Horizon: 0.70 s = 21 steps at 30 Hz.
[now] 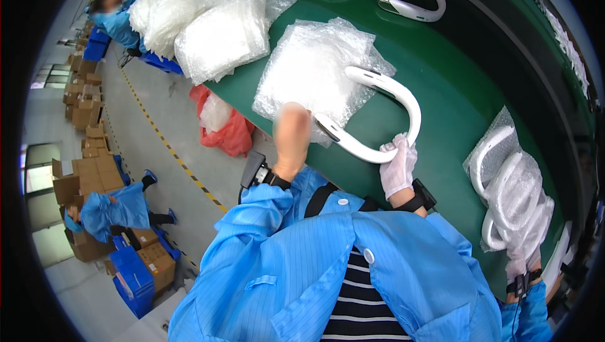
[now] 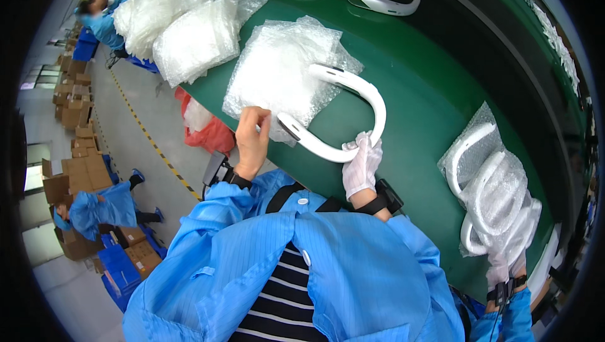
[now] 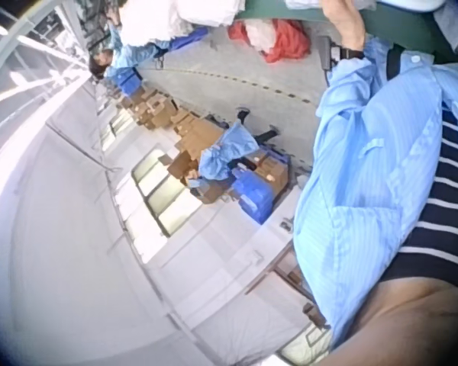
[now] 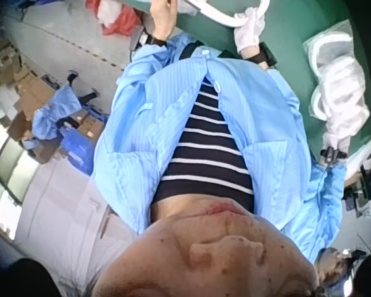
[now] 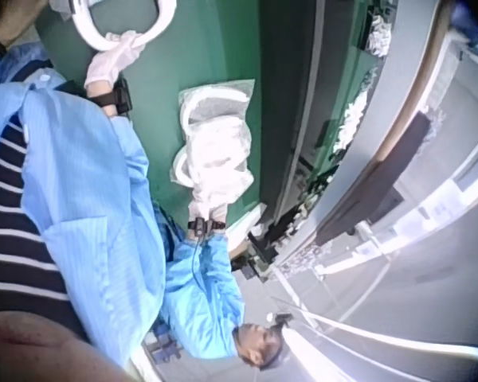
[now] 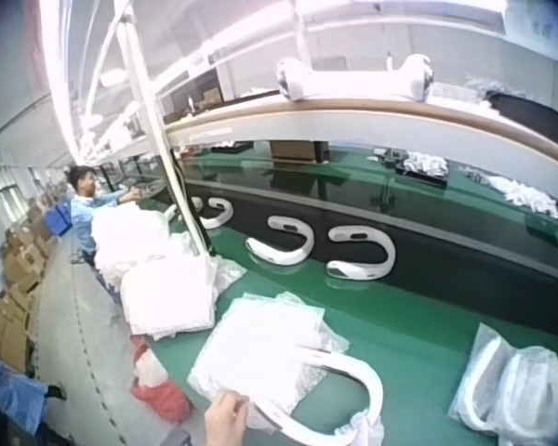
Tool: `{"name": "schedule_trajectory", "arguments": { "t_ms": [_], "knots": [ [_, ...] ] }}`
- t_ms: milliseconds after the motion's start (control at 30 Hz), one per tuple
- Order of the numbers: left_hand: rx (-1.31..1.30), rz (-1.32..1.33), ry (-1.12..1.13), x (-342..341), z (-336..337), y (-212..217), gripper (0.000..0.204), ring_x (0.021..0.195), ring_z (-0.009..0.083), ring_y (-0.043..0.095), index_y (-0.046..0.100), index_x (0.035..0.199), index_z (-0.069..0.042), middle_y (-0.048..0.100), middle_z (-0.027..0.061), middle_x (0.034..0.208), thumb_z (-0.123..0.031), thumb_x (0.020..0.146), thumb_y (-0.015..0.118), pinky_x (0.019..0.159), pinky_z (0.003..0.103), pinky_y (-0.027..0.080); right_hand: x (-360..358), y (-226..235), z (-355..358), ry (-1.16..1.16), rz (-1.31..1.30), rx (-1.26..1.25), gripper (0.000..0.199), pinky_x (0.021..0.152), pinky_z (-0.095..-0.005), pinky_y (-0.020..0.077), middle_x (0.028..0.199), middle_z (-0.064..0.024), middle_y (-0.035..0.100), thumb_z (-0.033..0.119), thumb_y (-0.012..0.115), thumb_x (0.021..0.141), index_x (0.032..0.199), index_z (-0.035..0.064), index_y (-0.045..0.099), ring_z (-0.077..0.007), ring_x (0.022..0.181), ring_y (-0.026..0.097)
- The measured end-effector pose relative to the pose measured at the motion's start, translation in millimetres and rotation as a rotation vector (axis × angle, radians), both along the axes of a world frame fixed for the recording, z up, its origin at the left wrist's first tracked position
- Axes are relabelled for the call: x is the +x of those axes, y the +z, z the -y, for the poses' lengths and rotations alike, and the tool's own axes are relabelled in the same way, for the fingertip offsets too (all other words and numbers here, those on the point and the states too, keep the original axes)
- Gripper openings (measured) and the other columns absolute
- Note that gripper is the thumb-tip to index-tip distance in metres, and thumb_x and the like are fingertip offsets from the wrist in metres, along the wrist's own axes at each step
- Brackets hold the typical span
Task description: Wrapping white curved plastic products in bubble wrap on an assembly line.
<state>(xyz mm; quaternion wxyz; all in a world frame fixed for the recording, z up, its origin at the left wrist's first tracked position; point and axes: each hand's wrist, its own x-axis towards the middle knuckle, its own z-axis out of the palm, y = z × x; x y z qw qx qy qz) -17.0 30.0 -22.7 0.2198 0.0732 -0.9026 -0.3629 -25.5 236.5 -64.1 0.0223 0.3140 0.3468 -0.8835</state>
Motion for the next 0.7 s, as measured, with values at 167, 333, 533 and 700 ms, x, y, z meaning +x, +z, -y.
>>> {"name": "schedule_trajectory", "arguments": {
  "t_ms": [167, 333, 533, 700],
  "knots": [
    [-0.11, -0.069, -0.164, -26.2, -23.8, -0.6, 0.014, 0.076, 0.0315, 0.055, 0.056, 0.088, -0.003, 0.053, 0.0128, 0.083, 0.002, 0.075, 0.055, 0.064, 0.039, 0.045, 22.1, -12.1, 37.9, 0.163, -0.093, -0.038, 0.013, 0.069, -0.0377, 0.0534, 0.075, -0.0039, 0.046, 0.0, 0.049, 0.087, 0.094, 0.0068, 0.04, -0.0153, 0.057, 0.052],
    [-0.33, -0.015, -0.323, -21.3, -44.2, 14.5, 0.016, 0.073, 0.026, 0.056, 0.056, 0.088, -0.006, 0.05, 0.0093, 0.077, -0.001, 0.073, 0.055, 0.059, 0.036, 0.046, -6.6, -9.3, 34.5, 0.168, -0.129, -0.096, 0.014, 0.066, -0.0312, 0.0516, 0.074, -0.0024, 0.048, 0.0, 0.051, 0.086, 0.095, 0.0062, 0.042, -0.0134, 0.062, 0.053],
    [-0.169, -0.247, -0.531, -49.4, -84.1, 40.2, 0.019, 0.064, 0.0253, 0.056, 0.057, 0.087, -0.004, 0.051, 0.0093, 0.075, 0.001, 0.069, 0.059, 0.052, 0.034, 0.045, -1.2, 3.9, 28.7, 0.187, -0.389, 0.376, 0.01, 0.063, -0.0277, 0.046, 0.084, -0.0054, 0.054, 0.009, 0.048, 0.089, 0.094, 0.0006, 0.048, -0.0128, 0.07, 0.053],
    [-0.096, -0.101, -0.845, -28.3, -134.8, 41.7, 0.021, 0.067, 0.0286, 0.056, 0.054, 0.092, -0.003, 0.052, 0.011, 0.082, 0.0, 0.071, 0.057, 0.055, 0.036, 0.046, -29.8, -68.2, -16.3, 0.023, -0.217, 0.079, 0.013, 0.055, -0.0285, 0.0445, 0.074, -0.0042, 0.053, 0.016, 0.054, 0.089, 0.088, 0.0035, 0.053, -0.0117, 0.069, 0.052]
  ]
}}
